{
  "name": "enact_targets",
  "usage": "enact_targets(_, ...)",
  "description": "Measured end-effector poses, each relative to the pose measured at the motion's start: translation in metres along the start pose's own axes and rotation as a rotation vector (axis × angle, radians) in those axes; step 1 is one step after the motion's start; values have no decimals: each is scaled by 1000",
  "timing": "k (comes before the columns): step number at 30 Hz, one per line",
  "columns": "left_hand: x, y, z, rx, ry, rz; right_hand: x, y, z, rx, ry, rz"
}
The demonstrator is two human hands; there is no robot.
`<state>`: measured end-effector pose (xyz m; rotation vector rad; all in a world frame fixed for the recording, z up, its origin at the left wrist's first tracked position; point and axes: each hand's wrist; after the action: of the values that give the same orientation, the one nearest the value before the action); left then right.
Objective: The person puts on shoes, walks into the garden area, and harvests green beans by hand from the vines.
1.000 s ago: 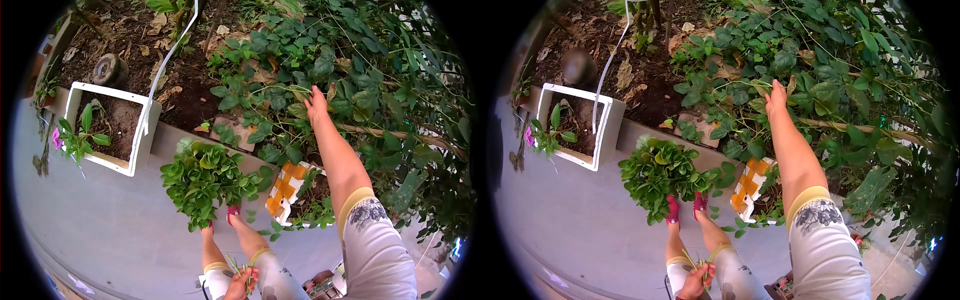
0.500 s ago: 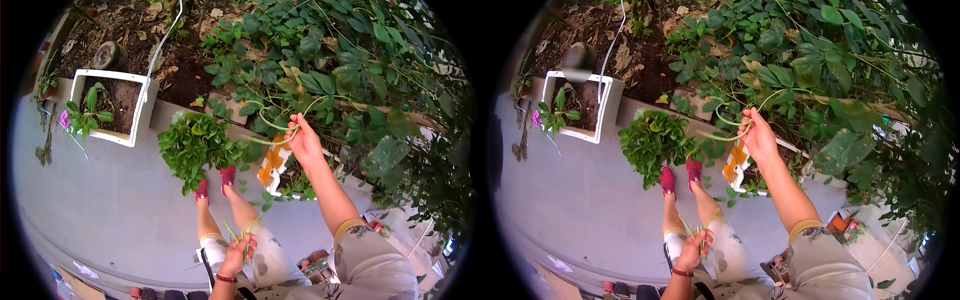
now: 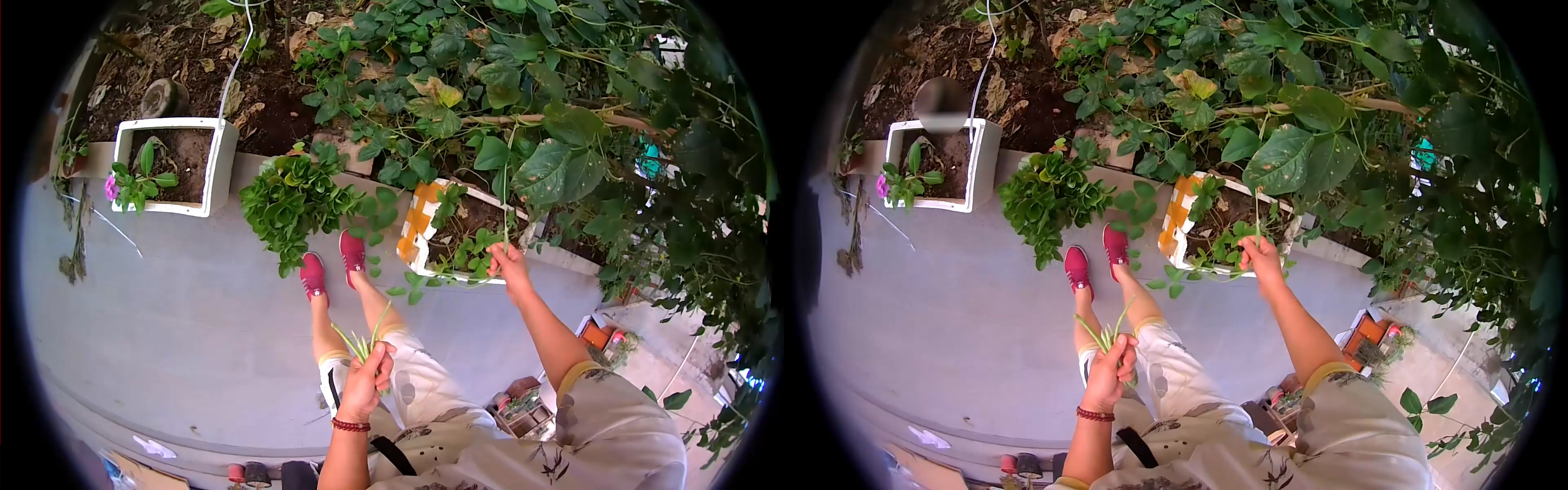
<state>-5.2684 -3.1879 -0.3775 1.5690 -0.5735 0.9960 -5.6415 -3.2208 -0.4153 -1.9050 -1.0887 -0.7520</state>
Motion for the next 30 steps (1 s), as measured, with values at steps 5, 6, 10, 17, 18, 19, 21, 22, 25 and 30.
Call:
enact_targets(5,1,-13,-7,9,1,70,-26,-24,85,184,7,104)
enact_targets(6,0,-15,-8,5,6,86,-30,-23,95,358,-22,165)
enact_targets(10,-6,-21,-13,6,27,153,-108,-51,177,530,-63,230)
enact_targets(17,-10,-21,-26,-47,0,134,-146,-34,155,765,-40,297)
enact_targets(18,-8,-17,-26,-66,5,134,-147,-34,155,757,-94,363)
enact_targets(19,-6,-15,-26,-70,7,129,-147,-36,155,747,-147,432)
enact_targets(21,-4,-9,-25,-83,15,107,-143,-41,145,756,-103,455)
enact_targets(22,-2,-4,-23,-92,27,106,-135,-41,139,765,-150,434)
enact_targets(25,5,6,-23,-131,27,62,-103,-24,119,211,19,87)
enact_targets(30,18,25,-19,-200,32,-33,50,93,2,-70,-228,-528)
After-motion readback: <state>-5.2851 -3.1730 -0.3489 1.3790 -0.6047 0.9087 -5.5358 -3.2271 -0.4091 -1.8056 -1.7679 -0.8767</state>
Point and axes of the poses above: each hand's wrist, its own x-axis away from the middle knuckle, its own y-axis out of the palm, z = x × y, and after that the axes turned 8 degrees about -x, right-handed
